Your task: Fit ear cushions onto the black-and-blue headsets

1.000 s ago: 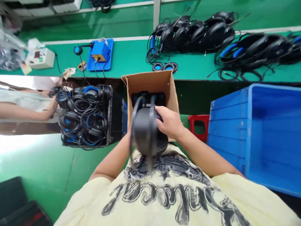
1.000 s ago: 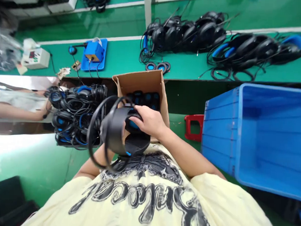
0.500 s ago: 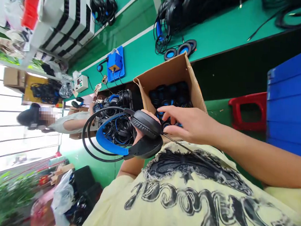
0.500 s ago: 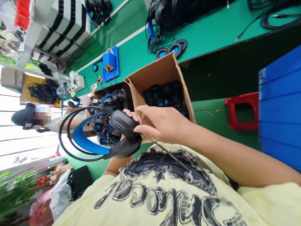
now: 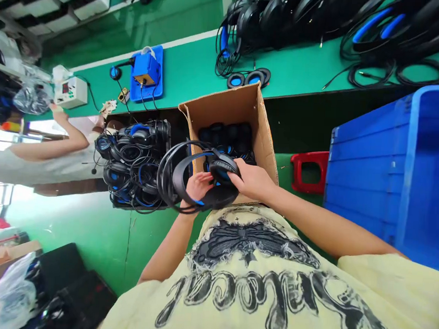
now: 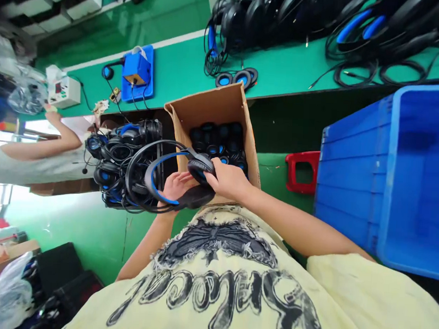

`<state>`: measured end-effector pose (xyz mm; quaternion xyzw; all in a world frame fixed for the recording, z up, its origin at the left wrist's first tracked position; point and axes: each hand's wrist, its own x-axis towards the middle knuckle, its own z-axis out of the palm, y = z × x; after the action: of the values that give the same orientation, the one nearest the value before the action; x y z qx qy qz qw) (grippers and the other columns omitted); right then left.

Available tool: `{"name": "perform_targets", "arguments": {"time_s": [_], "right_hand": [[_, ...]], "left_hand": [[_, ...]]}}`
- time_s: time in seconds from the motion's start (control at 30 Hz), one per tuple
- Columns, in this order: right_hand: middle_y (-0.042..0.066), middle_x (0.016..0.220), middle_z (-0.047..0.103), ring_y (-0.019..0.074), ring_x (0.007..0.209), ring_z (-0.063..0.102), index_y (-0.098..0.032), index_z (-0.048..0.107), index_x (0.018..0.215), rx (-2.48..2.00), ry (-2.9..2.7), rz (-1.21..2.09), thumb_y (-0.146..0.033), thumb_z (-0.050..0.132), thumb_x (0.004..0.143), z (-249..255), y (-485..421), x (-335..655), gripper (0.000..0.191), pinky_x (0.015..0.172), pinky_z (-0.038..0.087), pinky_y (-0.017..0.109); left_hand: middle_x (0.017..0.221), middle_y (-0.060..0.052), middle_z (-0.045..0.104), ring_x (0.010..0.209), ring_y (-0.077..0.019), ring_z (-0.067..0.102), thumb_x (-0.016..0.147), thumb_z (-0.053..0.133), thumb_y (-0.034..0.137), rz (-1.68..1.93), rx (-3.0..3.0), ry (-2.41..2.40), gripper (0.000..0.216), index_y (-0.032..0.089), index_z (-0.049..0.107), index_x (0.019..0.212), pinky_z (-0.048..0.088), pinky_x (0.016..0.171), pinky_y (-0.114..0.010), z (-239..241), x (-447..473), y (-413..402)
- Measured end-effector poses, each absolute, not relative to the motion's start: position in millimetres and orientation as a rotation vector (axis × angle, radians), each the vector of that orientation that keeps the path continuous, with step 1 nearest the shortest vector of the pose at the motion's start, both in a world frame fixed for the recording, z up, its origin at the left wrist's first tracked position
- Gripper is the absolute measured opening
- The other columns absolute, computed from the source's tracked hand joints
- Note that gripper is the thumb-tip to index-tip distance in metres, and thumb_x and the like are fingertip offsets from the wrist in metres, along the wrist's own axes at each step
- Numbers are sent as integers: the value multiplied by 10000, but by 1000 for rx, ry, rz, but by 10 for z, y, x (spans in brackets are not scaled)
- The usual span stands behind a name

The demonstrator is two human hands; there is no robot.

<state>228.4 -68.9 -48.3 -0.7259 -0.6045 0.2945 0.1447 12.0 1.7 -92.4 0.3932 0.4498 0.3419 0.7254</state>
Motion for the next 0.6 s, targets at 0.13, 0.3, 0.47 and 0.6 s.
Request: {"name": "perform_targets", "arguments": {"time_s": [0.13,0.3,0.47,0.6], "right_hand": [[123,999,765,291,887,741,-156,561,1230,-2027,-1839,639,-564,489,991,-220,-708,2066,478,625,430,317],[137,1038,751,268,810,722,-148,571,1329,-1637,-1972,257,-704,518,941,-83,-830,1903,680,627,501,347],[240,1340,639,361,1246,618,-127,594,1266,-1260,-1875,439,-585,592,952,-206,-735,1915,555,1011,530,494],[172,1491,538,299,1328,579,-214,438,1431,-929,-1358,1284,-591,608,925,-477,-491,1873,653,1083,490,510]], "left_hand": [[1216,-71,724,1202,-335,638,682,494,971,916,717,840,787,285,754,966,514,1032,-548,-843,-47,-84],[866,-46,761,878,-264,703,783,439,921,936,547,874,776,213,529,478,536,995,-542,-776,-254,-129],[590,-70,681,700,-249,683,662,482,993,943,606,927,907,220,199,282,603,849,-497,-839,-387,-90],[696,-77,747,809,-280,720,695,521,952,883,615,873,902,225,214,258,583,944,-537,-905,-367,-105]]}}
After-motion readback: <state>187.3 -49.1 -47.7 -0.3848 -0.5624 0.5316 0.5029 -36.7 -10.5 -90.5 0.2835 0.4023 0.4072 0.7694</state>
